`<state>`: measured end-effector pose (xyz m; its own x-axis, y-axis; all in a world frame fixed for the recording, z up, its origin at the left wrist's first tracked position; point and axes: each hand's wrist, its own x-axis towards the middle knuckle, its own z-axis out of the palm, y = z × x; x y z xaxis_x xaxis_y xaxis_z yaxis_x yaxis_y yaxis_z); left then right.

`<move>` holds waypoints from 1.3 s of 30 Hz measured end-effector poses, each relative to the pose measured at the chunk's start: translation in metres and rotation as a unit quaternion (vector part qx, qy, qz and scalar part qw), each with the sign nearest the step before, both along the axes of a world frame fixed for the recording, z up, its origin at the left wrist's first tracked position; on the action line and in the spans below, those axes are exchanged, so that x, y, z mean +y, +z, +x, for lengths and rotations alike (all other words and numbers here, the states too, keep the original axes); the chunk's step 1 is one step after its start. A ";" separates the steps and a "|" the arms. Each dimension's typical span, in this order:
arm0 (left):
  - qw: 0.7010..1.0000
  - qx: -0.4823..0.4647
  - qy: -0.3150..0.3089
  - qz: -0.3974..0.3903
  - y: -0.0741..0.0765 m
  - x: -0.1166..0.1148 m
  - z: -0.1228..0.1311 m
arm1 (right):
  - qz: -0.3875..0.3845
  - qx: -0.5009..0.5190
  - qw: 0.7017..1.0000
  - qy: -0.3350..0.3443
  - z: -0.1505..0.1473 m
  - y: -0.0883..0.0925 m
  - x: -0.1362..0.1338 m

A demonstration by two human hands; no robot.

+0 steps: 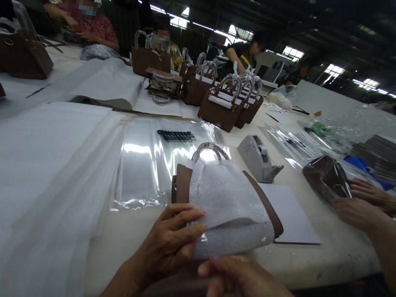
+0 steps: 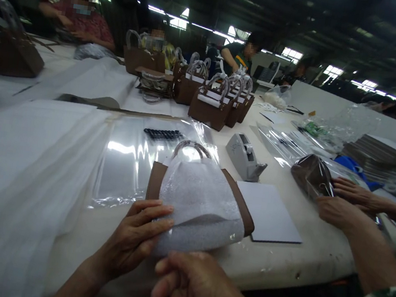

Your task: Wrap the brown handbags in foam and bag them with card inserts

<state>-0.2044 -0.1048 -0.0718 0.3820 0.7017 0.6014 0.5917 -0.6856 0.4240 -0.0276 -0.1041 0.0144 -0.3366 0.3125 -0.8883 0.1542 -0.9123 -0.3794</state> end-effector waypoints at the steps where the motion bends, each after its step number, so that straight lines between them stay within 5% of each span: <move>1: 1.000 0.007 -0.007 -0.013 0.002 -0.001 -0.001 | -0.023 -0.005 1.000 0.019 0.003 -0.003 -0.005; 5: 0.996 0.051 -0.039 -0.068 0.013 -0.007 -0.007 | 0.053 -0.005 0.997 0.055 0.024 -0.014 -0.018; 8: 0.992 0.080 -0.056 -0.084 0.022 -0.012 -0.009 | 0.288 -0.022 0.946 0.150 0.039 -0.008 -0.012; 10: 0.990 0.094 -0.060 -0.087 0.027 -0.015 -0.008 | 0.532 -0.070 0.820 0.199 0.045 0.003 0.001; 12: 0.990 0.102 -0.056 -0.085 0.031 -0.016 -0.007 | 0.738 -0.114 0.632 0.208 0.047 0.015 0.018; 14: 0.991 0.099 -0.049 -0.079 0.033 -0.017 -0.006 | 0.831 -0.142 0.483 0.236 0.047 0.018 0.034; 17: 0.992 0.095 -0.050 -0.065 0.030 -0.016 -0.005 | 0.833 -0.129 0.390 0.371 0.051 -0.003 0.049; 19: 0.994 0.092 -0.054 -0.040 0.024 -0.014 -0.005 | 0.800 -0.101 0.377 0.456 0.055 -0.027 0.052; 22: 0.995 0.088 -0.038 0.025 0.013 -0.011 -0.003 | 0.774 -0.083 0.385 0.496 0.060 -0.048 0.050; 25: 0.990 0.115 0.003 0.084 0.005 -0.012 0.001 | 0.782 -0.077 0.392 0.478 0.057 -0.035 0.051; 30: 0.985 0.143 0.072 0.055 0.001 -0.019 0.005 | 0.794 -0.083 0.434 0.418 0.040 0.006 0.087; 32: 0.984 0.131 0.112 0.034 -0.004 -0.019 0.004 | 0.797 -0.110 0.441 0.397 0.032 0.001 0.106; 36: 0.985 0.102 0.138 -0.002 -0.014 -0.017 0.002 | 0.764 -0.080 0.446 0.459 0.028 -0.023 0.120; 39: 0.984 0.093 0.149 0.014 -0.020 -0.021 0.008 | 0.752 0.010 0.438 0.492 0.036 -0.013 0.115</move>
<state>-0.1969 -0.1256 -0.0916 0.2665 0.7837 0.5611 0.8339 -0.4794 0.2734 0.0089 0.0112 0.0010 -0.9690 0.2339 0.0797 0.1747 0.8766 -0.4484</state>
